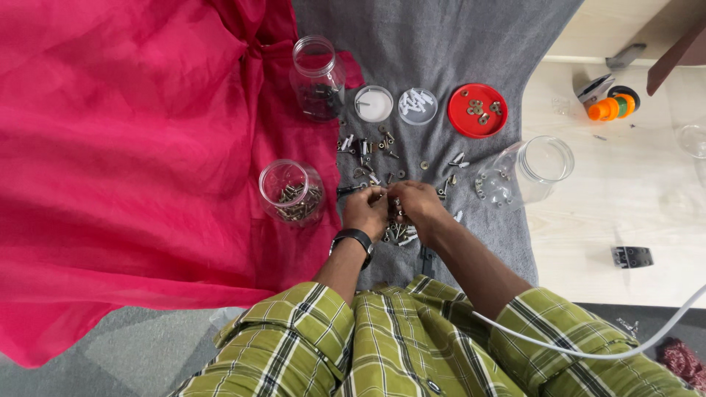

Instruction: The person sits on the floor and sorts small metal hardware pieces, including screws, nuts, and washers, from a pile on a gray cloth into separate glass jars and plastic containers.

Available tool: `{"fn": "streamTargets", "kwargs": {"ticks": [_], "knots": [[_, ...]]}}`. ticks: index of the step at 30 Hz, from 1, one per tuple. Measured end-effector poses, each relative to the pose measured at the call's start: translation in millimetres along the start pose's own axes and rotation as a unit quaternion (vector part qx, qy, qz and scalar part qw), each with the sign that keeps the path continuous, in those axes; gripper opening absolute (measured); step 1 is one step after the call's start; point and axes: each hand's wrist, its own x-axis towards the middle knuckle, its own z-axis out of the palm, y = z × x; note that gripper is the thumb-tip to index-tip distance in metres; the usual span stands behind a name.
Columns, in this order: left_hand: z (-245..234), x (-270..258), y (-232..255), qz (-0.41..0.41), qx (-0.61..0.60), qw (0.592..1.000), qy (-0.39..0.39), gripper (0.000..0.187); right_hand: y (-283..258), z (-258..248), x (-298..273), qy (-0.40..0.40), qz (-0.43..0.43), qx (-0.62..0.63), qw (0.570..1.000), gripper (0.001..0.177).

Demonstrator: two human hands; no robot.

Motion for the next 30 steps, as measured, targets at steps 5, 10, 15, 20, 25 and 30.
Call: {"fn": "streamTargets", "kwargs": {"ticks": [5,10,15,20,25,30], "knots": [[2.4,8.8,-6.1,-0.024,-0.132,0.991,-0.003,0.021,7.1,-3.2,9.4,-0.015,-0.024,-0.013,1.0,0.023],[1.0,12.3,-10.4,-0.021,-0.071,0.997,0.018,0.025,17.2,-3.8,16.1,-0.035,-0.034,-0.028,0.998,0.022],[-1.2,9.8,1.2,-0.03,-0.043,0.998,0.039,0.023,15.3,-5.0,14.7,-0.006,-0.03,-0.008,0.999,0.022],[-7.1,6.7,12.8,-0.036,0.023,0.997,0.061,0.022,13.1,0.0,13.4,0.048,-0.013,0.055,0.997,0.025],[-7.2,10.6,15.4,-0.025,0.08,0.995,0.059,0.024,14.0,-5.6,12.9,-0.016,-0.004,0.19,0.982,0.022],[-2.5,19.0,10.5,-0.076,-0.005,0.997,-0.001,0.023,11.8,-11.0,14.5,-0.009,0.017,0.174,0.985,0.022]]}}
